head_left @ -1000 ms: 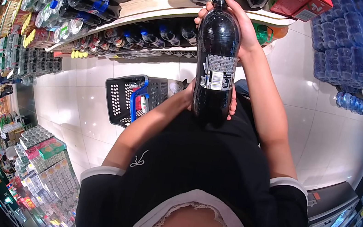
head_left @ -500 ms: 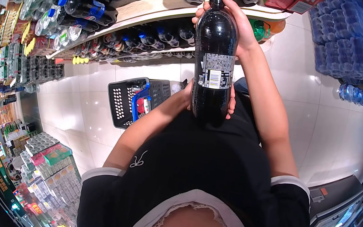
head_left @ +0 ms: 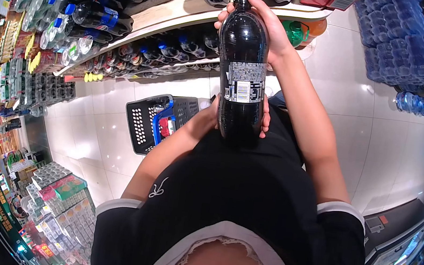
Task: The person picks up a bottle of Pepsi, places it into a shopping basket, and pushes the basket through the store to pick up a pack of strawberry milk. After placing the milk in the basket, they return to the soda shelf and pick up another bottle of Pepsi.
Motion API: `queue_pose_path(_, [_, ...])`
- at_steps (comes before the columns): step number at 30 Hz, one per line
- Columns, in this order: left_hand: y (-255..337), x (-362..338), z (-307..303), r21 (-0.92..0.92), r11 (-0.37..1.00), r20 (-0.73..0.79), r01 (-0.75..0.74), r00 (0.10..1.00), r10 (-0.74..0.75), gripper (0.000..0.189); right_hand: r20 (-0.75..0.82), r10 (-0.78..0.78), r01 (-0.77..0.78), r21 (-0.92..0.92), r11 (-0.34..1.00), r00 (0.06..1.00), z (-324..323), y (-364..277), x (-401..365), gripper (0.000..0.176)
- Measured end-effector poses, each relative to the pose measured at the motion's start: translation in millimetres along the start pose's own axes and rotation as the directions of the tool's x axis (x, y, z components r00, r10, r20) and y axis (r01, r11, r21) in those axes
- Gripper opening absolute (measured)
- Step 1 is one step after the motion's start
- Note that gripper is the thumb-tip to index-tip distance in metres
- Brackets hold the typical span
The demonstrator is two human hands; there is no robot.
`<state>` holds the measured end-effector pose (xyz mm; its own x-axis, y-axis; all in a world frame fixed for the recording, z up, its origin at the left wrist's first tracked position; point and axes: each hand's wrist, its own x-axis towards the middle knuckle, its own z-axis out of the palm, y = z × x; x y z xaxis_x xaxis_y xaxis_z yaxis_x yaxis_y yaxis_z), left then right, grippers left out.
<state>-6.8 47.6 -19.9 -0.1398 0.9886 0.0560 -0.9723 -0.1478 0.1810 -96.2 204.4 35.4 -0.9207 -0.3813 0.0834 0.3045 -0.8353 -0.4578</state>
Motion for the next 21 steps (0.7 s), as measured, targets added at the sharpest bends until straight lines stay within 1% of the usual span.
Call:
queue_pose_path(7, [-3.3, 0.4, 0.3, 0.057, 0.998, 0.049, -0.027, 0.999, 0.024, 0.059, 0.003, 0.007, -0.007, 0.016, 1.000, 1.000, 0.6, 1.8, -2.4, 0.041])
queue_pose_path(15, [-7.9, -1.1, 3.1, 0.015, 1.000, 0.031, 0.002, 1.000, -0.002, 0.061, -0.007, -0.005, 0.005, 0.008, 1.000, 1.000, 1.0, 4.0, -8.0, 0.042])
queue_pose_path(19, [-11.9, -2.1, 5.0, 0.002, 1.000, 0.029, -0.014, 0.999, 0.014, 0.061, -0.015, -0.001, 0.001, -0.003, 1.000, 1.000, 4.5, 4.3, -11.4, 0.042])
queue_pose_path(21, [-12.1, -2.5, 5.8, 0.005, 1.000, -0.002, 0.001, 1.000, -0.001, 0.060, -0.025, 0.007, -0.007, -0.006, 1.000, 1.000, 4.5, 5.3, -11.5, 0.042])
